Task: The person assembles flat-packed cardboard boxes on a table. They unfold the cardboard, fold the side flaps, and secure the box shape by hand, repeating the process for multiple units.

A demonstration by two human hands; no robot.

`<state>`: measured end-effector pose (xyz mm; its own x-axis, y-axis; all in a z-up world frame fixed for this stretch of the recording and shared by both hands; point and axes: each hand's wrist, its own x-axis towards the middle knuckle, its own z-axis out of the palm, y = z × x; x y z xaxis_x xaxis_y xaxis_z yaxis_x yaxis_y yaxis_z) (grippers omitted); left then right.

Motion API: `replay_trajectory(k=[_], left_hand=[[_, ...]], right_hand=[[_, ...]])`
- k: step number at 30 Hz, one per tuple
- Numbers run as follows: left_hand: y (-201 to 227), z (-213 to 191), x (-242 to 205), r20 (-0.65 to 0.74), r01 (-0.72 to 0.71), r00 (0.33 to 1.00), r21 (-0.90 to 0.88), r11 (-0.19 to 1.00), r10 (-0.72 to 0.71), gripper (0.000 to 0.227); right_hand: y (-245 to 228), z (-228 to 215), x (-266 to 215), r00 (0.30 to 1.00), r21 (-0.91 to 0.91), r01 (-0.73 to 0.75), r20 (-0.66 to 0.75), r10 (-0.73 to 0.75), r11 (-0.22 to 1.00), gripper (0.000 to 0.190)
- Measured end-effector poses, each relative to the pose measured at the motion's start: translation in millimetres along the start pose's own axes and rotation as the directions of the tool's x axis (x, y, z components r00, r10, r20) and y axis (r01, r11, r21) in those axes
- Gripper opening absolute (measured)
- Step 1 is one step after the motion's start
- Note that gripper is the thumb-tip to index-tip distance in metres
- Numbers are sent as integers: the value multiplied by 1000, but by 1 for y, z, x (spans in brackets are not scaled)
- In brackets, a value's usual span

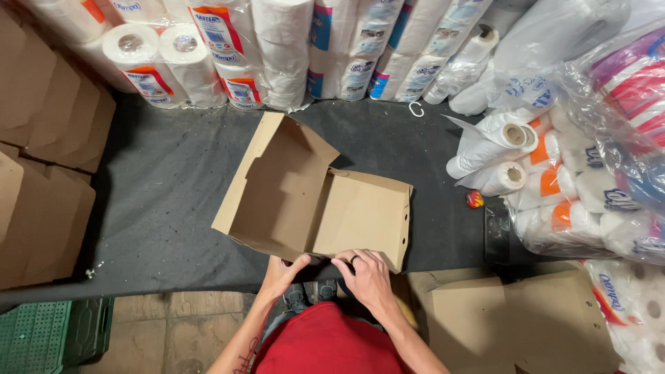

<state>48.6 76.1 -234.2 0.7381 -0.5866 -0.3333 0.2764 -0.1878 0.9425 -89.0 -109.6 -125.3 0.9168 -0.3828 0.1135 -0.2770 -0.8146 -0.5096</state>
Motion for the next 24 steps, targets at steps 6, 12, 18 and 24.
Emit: replay_trajectory(k=[6, 12, 18, 24], left_hand=[[4, 35, 4, -167, 28, 981, -384, 923, -100, 88], [49, 23, -16, -145, 82, 984, -122, 989, -100, 94], [-41, 26, 16, -36, -11, 999, 116, 993, 15, 83], [62, 36, -19, -63, -104, 994, -170, 980, 95, 91]], right_hand=[[-2, 12, 3, 997, 37, -55, -52, 57, 998, 13], [-5, 20, 0, 995, 35, -79, -59, 81, 996, 10], [-9, 17, 4, 994, 35, -39, -98, 42, 999, 14], [1, 35, 4, 980, -3, -13, -197, 12, 1000, 13]])
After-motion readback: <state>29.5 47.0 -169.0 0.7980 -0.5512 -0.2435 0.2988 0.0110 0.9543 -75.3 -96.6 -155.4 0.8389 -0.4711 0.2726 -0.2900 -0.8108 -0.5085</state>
